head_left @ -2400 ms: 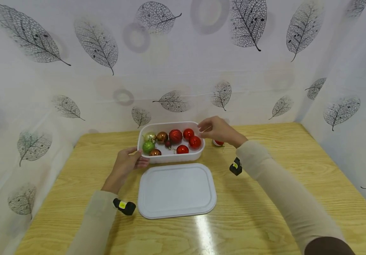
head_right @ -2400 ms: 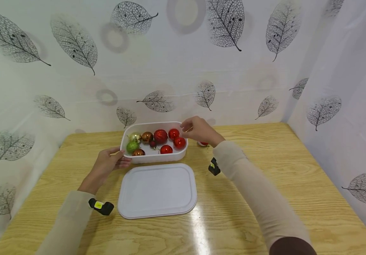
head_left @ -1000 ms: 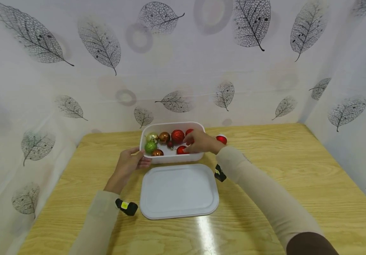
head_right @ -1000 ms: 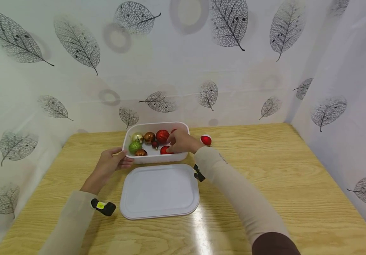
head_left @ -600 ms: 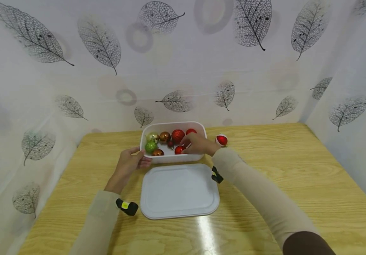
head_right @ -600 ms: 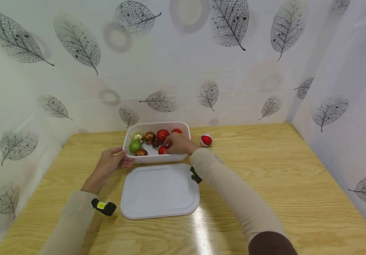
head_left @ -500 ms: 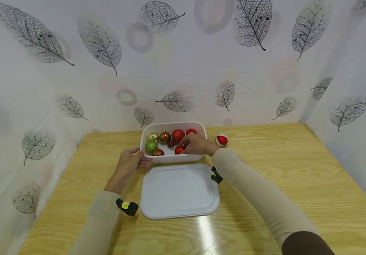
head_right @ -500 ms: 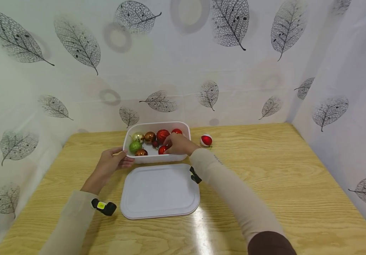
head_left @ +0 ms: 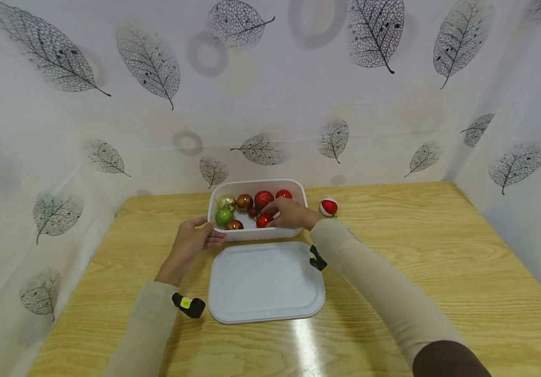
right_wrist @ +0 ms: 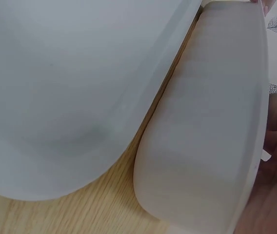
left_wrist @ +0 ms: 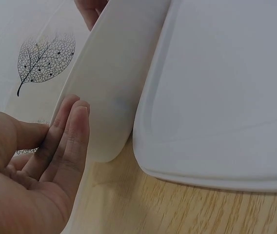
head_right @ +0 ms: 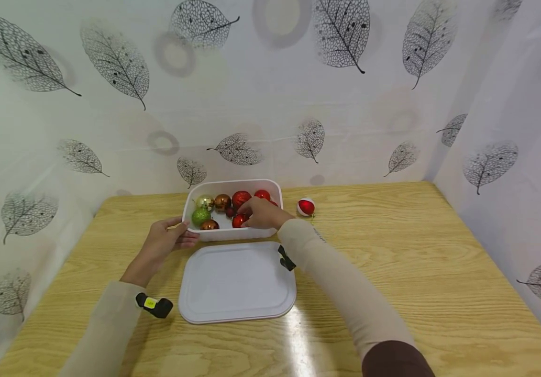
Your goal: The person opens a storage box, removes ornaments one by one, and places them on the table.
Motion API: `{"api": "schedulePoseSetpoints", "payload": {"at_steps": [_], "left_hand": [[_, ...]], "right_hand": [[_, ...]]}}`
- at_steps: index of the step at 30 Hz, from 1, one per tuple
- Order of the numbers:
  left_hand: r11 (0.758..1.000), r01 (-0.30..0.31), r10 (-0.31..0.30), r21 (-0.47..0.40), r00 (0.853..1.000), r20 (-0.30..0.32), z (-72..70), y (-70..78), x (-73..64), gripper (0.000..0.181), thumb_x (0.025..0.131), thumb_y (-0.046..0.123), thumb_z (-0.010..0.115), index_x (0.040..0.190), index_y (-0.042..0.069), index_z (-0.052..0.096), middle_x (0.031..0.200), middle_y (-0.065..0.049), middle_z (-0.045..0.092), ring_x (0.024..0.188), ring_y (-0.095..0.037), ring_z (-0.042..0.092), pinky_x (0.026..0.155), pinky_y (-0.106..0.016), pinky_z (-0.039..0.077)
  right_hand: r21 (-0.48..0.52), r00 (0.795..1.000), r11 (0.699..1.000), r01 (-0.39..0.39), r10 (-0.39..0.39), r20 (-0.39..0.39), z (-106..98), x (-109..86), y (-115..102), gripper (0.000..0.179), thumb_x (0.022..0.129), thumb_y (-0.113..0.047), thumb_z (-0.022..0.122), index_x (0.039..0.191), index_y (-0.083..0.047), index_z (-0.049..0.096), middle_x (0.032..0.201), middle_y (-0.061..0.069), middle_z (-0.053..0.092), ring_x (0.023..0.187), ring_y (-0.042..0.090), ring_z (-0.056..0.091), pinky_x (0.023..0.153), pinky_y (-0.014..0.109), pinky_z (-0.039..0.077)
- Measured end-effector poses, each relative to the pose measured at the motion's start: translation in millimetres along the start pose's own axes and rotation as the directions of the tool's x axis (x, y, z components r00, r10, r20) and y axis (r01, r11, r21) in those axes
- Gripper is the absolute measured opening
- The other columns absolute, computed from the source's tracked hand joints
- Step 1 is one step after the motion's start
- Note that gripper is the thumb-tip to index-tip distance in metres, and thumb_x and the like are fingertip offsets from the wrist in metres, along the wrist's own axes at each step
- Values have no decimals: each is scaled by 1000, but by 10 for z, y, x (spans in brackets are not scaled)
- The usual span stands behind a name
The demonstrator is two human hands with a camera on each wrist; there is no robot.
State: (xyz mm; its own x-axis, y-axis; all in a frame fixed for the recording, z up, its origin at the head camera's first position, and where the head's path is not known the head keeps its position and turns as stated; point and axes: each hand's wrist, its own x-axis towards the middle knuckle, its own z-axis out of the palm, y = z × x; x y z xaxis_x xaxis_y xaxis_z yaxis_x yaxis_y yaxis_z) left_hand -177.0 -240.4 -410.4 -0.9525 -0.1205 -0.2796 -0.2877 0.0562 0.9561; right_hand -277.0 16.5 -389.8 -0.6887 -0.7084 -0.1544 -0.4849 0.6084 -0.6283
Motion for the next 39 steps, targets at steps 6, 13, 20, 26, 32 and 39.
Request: {"api": "schedulePoseSetpoints", "payload": {"at_steps": [6,13,20,26,32,39], "left_hand": [[1000,-5,5,6,1000,4,5,8,-11,45,109,11,46,149,-10,39,88,-13,74,76,-14,73,78,-28,65],[1000,-5,5,7,1000,5,1,16,-18,46,109,11,46,149,-10,39,89,-13,74,77,-14,73,78,-28,64],[1000,2,-2,9,1000,1,3,17,-12,46,109,12,47,149,-9,39,89,-13,74,76,-14,73,78,-28,64],[1000,1,-1,5,1000,3,4,8,-15,46,109,11,47,149,-9,39,87,-13,74,75,-13,73,77,-27,64],[1000,-6,6,-1,1000,15,-2,-2,-17,46,109,10,45,150,-10,37,88,-13,74,76,-13,73,77,-27,64],[1000,2,-2,0,1000,15,-6,10,-20,47,109,12,46,151,-10,36,88,-13,74,77,-13,73,77,-27,64]], "right_hand": [[5,1000,1000,-15,15,3,10,24,-7,41,92,-7,74,132,1,66,130,13,67,123,27,61,104,36,54],[-12,1000,1000,4,-4,-4,22,57,-4,39,93,-7,74,130,2,67,128,14,68,121,26,61,107,37,52],[-11,1000,1000,25,-25,-6,34,67,7,37,93,-8,74,128,2,68,125,14,69,117,26,62,101,34,56],[-8,999,999,40,-40,-6,36,54,14,36,93,-10,75,126,2,69,123,14,70,114,26,64,98,33,57],[5,999,999,31,-31,-18,22,35,17,37,94,-14,75,127,1,68,125,13,69,116,26,63,96,34,58],[-8,997,998,69,-70,-38,-24,38,19,40,93,-12,75,128,5,66,121,16,70,108,24,63,96,34,56]]}}
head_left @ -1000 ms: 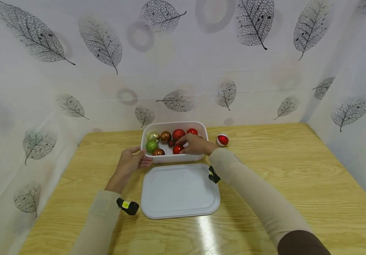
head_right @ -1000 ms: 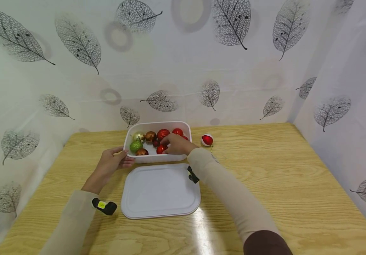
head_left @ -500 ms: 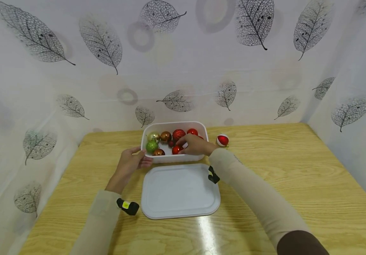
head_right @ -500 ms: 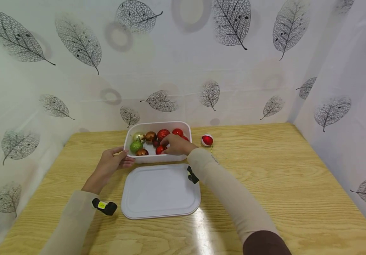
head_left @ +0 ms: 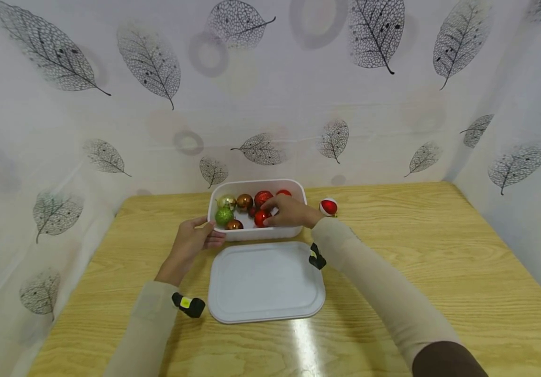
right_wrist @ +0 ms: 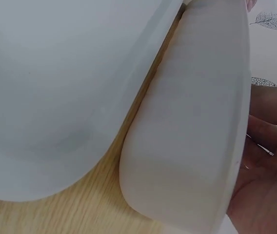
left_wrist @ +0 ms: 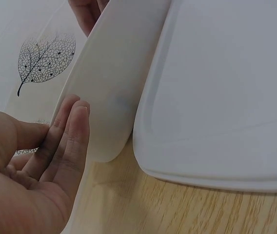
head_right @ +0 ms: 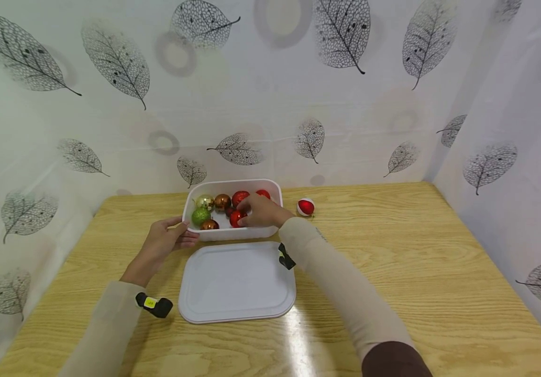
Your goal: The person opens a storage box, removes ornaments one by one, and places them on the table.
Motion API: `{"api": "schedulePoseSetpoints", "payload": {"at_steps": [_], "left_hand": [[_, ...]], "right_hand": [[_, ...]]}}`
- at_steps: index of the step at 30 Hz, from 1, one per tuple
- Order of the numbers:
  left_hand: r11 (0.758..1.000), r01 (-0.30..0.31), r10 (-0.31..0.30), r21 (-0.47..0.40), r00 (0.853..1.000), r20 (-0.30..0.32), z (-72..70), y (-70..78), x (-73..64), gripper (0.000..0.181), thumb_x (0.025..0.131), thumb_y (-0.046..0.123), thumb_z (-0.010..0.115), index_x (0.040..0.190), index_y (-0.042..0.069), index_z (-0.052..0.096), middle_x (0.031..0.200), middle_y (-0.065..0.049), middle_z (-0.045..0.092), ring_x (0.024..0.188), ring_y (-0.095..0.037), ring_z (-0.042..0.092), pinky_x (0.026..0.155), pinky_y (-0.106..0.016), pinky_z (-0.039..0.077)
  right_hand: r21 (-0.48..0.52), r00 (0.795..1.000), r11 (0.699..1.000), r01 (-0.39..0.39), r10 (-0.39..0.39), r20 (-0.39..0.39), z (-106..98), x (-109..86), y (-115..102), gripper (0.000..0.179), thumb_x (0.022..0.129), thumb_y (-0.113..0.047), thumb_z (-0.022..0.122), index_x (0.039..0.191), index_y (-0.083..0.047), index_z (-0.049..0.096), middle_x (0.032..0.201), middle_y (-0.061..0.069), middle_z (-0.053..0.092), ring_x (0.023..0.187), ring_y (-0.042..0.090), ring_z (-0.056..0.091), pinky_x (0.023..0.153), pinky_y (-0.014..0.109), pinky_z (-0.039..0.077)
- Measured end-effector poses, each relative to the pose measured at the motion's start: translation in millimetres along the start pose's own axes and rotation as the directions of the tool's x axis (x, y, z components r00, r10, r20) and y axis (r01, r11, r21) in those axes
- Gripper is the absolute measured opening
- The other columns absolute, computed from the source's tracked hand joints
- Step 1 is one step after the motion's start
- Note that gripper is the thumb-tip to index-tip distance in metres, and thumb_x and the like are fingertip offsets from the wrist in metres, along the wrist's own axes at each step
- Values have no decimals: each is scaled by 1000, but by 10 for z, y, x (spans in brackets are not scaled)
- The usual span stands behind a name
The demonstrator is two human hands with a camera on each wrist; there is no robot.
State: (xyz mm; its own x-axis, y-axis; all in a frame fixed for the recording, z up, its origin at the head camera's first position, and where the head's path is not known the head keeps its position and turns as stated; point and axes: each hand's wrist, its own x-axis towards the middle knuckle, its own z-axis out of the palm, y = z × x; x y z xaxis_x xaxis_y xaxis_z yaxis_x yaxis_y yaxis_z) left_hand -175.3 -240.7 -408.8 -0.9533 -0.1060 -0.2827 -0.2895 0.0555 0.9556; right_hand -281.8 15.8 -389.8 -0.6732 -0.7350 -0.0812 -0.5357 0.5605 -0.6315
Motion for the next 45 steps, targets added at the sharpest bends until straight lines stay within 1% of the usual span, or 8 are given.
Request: {"api": "schedulePoseSetpoints", "payload": {"at_steps": [10,14,17,20,26,34,39,45], "left_hand": [[1000,6,-6,-4,1000,-2,4,2,0,48,109,12,47,150,-10,37,88,-13,74,76,-13,73,77,-27,64],[1000,5,-5,-5,1000,-1,7,6,3,48,109,12,47,150,-10,37,88,-13,74,76,-13,73,76,-27,64],[1000,5,-5,-7,1000,-1,5,8,6,48,109,12,47,150,-10,37,88,-12,74,75,-13,73,77,-27,64],[1000,5,-5,-9,1000,-2,4,9,6,48,109,12,47,150,-10,37,87,-13,74,75,-13,73,76,-27,65],[1000,13,-13,-11,1000,-3,4,14,1,48,109,12,46,151,-10,36,87,-13,74,75,-14,73,76,-27,65],[1000,10,-10,-8,1000,-6,8,24,-7,47,109,11,46,150,-10,37,88,-13,74,76,-14,73,76,-27,65],[1000,15,-15,-1,1000,-12,10,30,-14,47,109,12,46,150,-10,36,88,-13,74,76,-14,73,77,-28,65],[1000,12,-12,3,1000,-13,17,29,-15,47,109,11,45,150,-11,36,87,-12,74,76,-13,73,78,-28,64]], "right_hand": [[-83,997,995,55,-59,-43,-129,-59,-56,39,91,-13,76,125,4,68,115,14,71,100,28,61,89,35,54],[-63,998,997,40,-43,-56,-194,-95,-70,40,92,-12,76,128,3,67,117,14,70,103,31,61,89,35,53],[-21,996,998,53,-54,-68,-236,-115,-79,38,91,-9,75,126,4,68,114,14,71,98,28,61,87,35,54],[17,995,997,69,-67,-73,-274,-134,-86,36,91,-7,74,125,6,68,117,15,71,102,26,61,93,39,54],[39,997,999,26,-23,-67,-363,-210,-101,40,94,-10,73,131,3,64,129,17,67,122,29,60,110,43,48],[178,994,983,-35,52,-92,-516,-367,-88,40,94,-9,72,133,-1,65,135,16,63,120,33,61,103,43,55],[121,993,992,-18,32,-117,-635,-453,-28,41,95,-12,72,134,0,64,135,18,63,116,35,65,102,44,56],[106,988,994,-35,51,-148,-770,-600,39,46,95,-13,71,137,2,60,134,20,62,123,34,59,106,48,52]]}}
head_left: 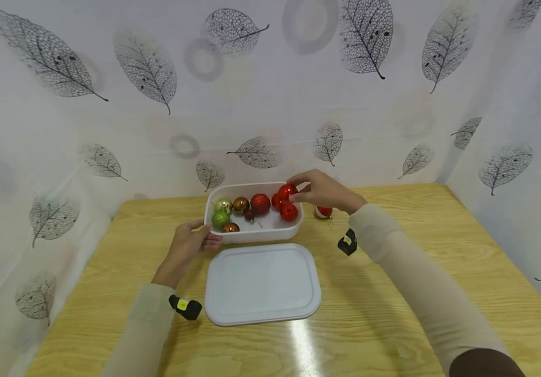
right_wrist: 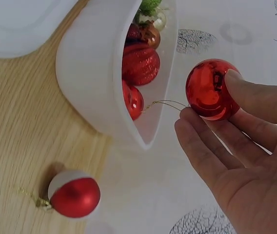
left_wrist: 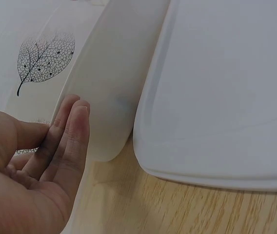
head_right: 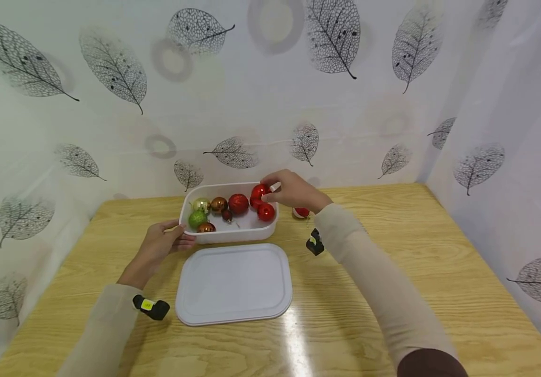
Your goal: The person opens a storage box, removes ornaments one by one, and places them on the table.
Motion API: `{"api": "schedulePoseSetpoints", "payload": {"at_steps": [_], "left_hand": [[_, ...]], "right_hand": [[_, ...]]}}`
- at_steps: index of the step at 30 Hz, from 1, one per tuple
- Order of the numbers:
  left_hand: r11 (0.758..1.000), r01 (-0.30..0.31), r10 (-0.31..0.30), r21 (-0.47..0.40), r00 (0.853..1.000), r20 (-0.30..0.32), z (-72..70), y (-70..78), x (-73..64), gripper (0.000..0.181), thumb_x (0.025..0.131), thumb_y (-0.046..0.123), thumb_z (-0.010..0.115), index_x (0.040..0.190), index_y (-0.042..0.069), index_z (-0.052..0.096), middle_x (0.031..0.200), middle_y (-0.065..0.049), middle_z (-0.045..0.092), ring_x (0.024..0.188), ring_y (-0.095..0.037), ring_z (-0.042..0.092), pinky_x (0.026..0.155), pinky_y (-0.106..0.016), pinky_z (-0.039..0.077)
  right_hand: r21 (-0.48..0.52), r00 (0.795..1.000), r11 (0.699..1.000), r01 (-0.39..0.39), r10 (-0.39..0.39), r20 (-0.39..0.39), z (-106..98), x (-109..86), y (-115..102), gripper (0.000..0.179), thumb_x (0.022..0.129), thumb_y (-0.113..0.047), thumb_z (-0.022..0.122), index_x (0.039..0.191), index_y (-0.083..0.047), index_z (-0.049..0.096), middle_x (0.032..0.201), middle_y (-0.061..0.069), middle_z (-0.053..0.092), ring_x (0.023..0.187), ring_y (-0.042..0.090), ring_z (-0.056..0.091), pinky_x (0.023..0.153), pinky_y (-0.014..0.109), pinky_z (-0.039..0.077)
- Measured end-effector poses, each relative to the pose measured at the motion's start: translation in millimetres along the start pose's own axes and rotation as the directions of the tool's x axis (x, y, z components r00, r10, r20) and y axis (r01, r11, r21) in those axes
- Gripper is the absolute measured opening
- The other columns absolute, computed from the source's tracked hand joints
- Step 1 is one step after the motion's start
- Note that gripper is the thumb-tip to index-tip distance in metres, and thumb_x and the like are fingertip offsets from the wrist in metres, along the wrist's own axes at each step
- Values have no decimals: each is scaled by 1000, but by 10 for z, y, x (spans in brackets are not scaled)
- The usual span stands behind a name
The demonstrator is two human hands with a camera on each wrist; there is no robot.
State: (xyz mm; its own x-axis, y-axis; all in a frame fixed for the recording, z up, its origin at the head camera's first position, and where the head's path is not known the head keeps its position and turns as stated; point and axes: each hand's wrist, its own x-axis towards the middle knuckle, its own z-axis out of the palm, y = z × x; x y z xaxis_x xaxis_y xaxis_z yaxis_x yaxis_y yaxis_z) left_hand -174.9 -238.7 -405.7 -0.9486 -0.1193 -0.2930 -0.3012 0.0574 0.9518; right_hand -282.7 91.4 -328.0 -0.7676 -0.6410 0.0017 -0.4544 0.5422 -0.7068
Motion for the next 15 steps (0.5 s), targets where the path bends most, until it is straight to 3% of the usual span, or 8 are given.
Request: {"api": "schedulePoseSetpoints", "payload": {"at_steps": [15], "left_hand": [[1000,-5,5,1,1000,9,3,3,-10,48,109,12,45,151,-11,35,87,-12,74,76,-13,73,78,-27,64]], "right_hand": [[69,993,992,-105,108,-48,-302,-366,243,48,98,-16,69,141,1,56,139,22,57,117,39,63,102,53,55]]}}
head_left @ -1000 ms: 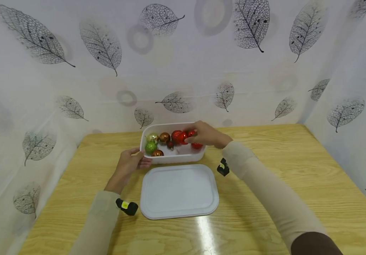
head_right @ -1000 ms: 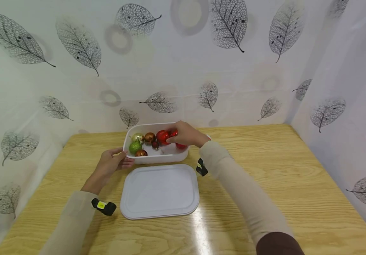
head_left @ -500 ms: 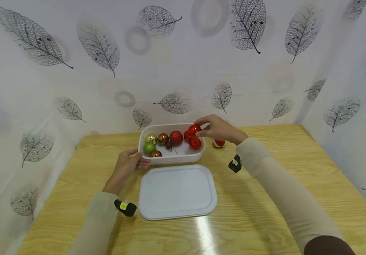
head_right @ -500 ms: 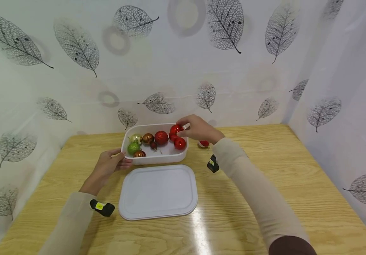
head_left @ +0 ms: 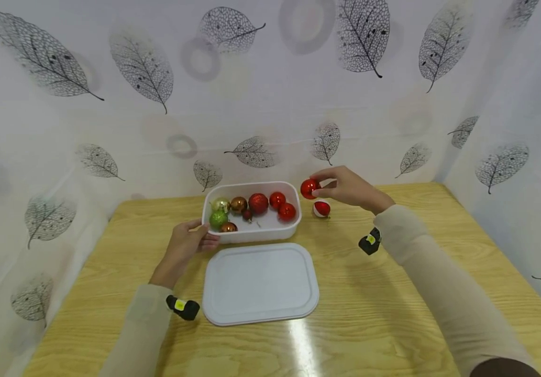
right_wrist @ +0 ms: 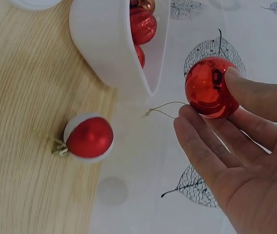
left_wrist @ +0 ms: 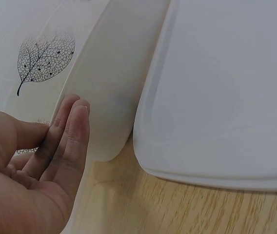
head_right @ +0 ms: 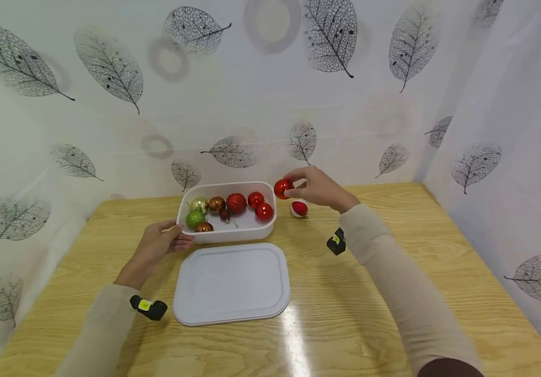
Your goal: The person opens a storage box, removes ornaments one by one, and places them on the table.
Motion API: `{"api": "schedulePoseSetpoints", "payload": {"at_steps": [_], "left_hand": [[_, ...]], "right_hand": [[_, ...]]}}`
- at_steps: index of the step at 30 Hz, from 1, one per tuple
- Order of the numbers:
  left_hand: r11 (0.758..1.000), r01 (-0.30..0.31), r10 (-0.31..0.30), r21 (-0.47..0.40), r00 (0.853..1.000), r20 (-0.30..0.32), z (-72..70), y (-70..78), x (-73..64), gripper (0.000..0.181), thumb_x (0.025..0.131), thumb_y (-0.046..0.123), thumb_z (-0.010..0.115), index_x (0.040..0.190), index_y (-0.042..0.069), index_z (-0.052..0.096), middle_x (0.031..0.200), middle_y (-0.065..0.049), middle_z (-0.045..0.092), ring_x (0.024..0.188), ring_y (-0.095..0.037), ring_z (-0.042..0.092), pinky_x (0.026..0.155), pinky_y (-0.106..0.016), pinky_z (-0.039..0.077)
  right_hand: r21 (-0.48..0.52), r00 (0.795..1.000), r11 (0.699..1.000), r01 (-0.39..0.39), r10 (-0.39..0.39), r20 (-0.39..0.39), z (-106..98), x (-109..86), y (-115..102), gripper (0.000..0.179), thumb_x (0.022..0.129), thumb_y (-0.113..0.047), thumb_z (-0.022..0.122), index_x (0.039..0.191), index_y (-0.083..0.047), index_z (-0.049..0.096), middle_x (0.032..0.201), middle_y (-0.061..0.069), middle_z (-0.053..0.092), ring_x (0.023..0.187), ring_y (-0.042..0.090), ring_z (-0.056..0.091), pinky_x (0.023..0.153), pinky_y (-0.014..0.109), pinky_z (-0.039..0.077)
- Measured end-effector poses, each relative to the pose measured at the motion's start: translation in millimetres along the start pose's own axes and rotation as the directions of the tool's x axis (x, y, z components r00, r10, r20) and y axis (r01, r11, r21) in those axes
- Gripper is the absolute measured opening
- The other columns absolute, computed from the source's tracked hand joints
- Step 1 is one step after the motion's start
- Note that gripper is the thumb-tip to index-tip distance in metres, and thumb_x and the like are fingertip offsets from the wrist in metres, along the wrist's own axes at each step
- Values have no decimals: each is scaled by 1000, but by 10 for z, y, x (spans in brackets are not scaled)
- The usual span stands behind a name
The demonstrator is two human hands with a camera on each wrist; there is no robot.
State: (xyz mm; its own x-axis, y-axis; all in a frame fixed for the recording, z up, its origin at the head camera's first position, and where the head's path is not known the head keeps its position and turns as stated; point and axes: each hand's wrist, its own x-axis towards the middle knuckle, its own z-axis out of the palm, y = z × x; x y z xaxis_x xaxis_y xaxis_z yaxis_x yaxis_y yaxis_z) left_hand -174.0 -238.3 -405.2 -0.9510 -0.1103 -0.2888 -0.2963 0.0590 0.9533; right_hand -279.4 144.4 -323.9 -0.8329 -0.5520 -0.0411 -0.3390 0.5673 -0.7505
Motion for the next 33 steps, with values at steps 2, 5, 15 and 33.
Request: {"api": "schedulePoseSetpoints", "payload": {"at_steps": [2,5,15,33], "left_hand": [[1000,5,-5,3,1000,-1,-2,1,1,48,110,12,45,151,-10,35,87,-11,74,76,-13,73,78,-27,64],[1000,9,-9,0,1000,0,-5,0,4,49,109,12,45,151,-10,34,88,-12,74,76,-13,73,78,-27,64],[1000,12,-12,6,1000,6,-11,9,7,49,110,13,45,152,-10,34,88,-11,74,76,-12,73,78,-26,64],[1000,17,-17,7,1000,6,-20,-9,24,50,110,15,46,152,-8,35,92,-12,74,78,-13,73,78,-27,64]], "right_hand": [[12,1000,1000,-12,13,-6,-35,-33,38,48,98,-16,69,141,1,55,140,22,57,118,39,62,101,52,55],[19,999,999,-32,32,-11,-82,-90,90,49,99,-15,68,143,1,54,141,22,55,119,40,62,101,52,55],[57,995,994,-96,96,-10,-191,-273,333,51,101,-14,65,146,3,49,145,25,50,118,38,64,102,53,54],[80,987,984,-159,161,-15,-73,-379,812,48,101,-10,63,143,10,49,143,31,49,114,40,64,100,55,55]]}}
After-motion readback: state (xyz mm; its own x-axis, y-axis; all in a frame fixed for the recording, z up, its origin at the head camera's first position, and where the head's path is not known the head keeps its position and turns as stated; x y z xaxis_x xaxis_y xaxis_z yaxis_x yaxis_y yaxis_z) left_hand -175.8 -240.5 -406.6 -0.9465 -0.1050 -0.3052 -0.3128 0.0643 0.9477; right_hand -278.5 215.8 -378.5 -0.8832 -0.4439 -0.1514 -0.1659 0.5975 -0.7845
